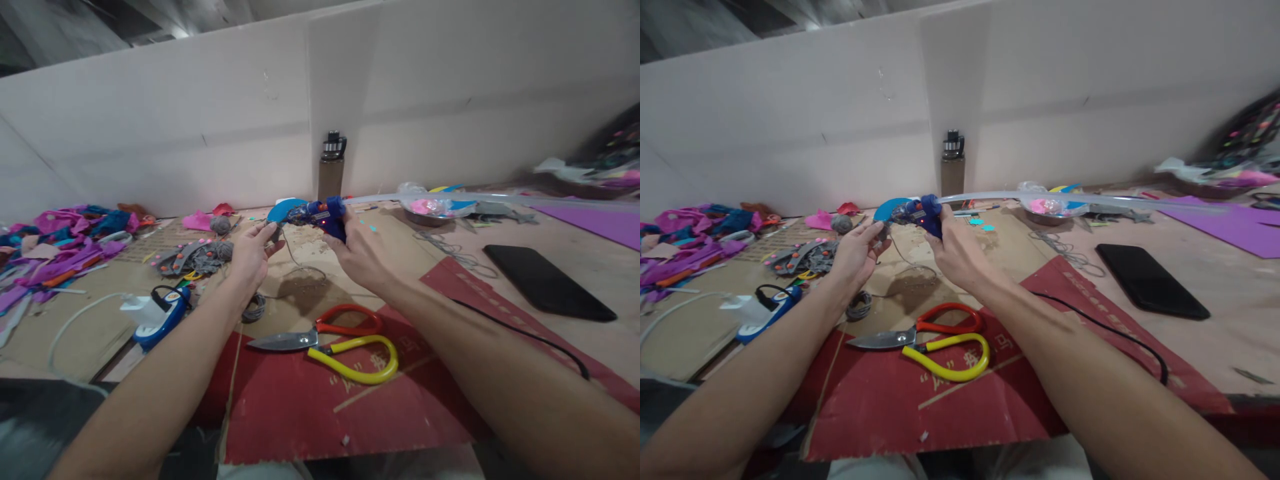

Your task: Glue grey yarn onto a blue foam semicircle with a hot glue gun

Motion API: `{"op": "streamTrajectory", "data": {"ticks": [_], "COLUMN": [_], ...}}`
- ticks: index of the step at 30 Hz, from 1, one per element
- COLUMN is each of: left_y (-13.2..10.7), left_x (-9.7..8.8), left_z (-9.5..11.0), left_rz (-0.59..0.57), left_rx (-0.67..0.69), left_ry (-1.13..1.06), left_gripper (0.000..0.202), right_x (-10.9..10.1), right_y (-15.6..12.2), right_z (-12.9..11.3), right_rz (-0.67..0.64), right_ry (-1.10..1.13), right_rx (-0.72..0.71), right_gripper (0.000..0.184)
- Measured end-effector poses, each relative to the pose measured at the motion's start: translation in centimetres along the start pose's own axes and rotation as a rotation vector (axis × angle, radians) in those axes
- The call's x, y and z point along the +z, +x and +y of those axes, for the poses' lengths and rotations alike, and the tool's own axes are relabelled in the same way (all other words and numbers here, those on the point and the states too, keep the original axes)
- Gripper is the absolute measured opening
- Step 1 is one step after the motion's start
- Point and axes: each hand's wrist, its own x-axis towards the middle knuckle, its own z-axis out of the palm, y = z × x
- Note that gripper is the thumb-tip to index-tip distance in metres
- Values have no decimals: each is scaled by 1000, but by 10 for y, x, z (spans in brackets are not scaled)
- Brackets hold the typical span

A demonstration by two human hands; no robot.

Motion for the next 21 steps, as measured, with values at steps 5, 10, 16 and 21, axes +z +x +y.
{"op": "streamTrajectory", "data": {"ticks": [5, 10, 16, 21], "left_y": [0, 0, 0, 1], "left_x": [2, 3, 3, 4], "left_z": [1, 3, 4, 5], "left_rz": [20, 31, 53, 71], "left_rx": [-4, -10, -29, -53], "left_ry": [-24, -58, -86, -99], "left_gripper": [16, 12, 10, 7], "right_x": [-3, -3, -2, -4], "right_y": [0, 0, -1, -1], "right_z": [-3, -4, -4, -5], "right_rz": [-10, -6, 2, -3], "right_ry": [-15, 2, 4, 2], "right_rx": [17, 8, 25, 36], "right_gripper": [41, 43, 43, 40]}}
